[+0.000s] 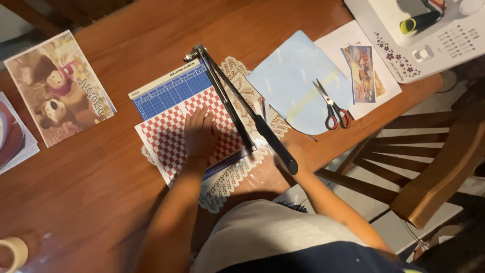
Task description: Cutting and trimming printed paper designs using scissors and a paper trimmer
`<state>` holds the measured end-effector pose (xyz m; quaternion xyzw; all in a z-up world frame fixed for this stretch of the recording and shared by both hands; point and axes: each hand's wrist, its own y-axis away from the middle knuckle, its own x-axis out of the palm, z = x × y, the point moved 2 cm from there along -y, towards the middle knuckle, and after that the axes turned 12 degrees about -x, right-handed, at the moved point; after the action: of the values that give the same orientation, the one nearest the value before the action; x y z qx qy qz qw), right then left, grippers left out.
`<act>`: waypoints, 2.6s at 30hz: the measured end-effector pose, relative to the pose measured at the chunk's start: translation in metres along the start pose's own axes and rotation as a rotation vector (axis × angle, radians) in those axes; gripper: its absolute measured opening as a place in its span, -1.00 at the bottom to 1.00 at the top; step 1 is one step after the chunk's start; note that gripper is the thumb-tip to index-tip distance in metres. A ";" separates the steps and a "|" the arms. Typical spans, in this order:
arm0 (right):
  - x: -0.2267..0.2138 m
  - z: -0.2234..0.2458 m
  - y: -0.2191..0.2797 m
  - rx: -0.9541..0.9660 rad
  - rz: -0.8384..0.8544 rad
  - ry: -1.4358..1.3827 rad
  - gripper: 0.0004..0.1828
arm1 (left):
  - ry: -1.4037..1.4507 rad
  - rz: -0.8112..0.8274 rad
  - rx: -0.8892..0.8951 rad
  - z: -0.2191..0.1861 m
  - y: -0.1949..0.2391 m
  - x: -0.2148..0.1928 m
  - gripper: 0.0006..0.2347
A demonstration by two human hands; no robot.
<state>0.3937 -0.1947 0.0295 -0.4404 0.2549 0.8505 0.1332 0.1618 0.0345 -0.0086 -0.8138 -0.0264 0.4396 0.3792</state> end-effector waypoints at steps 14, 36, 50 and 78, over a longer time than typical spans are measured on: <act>-0.095 0.045 0.061 -0.221 -0.025 0.016 -0.47 | -0.051 0.234 -0.090 -0.003 0.001 -0.006 -0.67; -0.100 0.196 -0.046 -0.795 -0.488 -0.408 -0.34 | -0.076 0.189 -0.111 -0.013 -0.007 -0.027 -0.73; 0.063 0.068 -0.159 0.081 0.013 -0.800 -0.73 | 0.141 0.119 -1.246 0.093 0.063 -0.118 -0.71; -0.034 0.058 -0.141 0.015 -0.240 -0.816 -0.89 | 0.194 0.025 -0.169 0.040 -0.007 -0.082 -0.59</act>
<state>0.4374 -0.0446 0.0409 -0.0934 0.1345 0.9316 0.3246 0.0843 0.0322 0.0393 -0.8819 -0.0165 0.3596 0.3044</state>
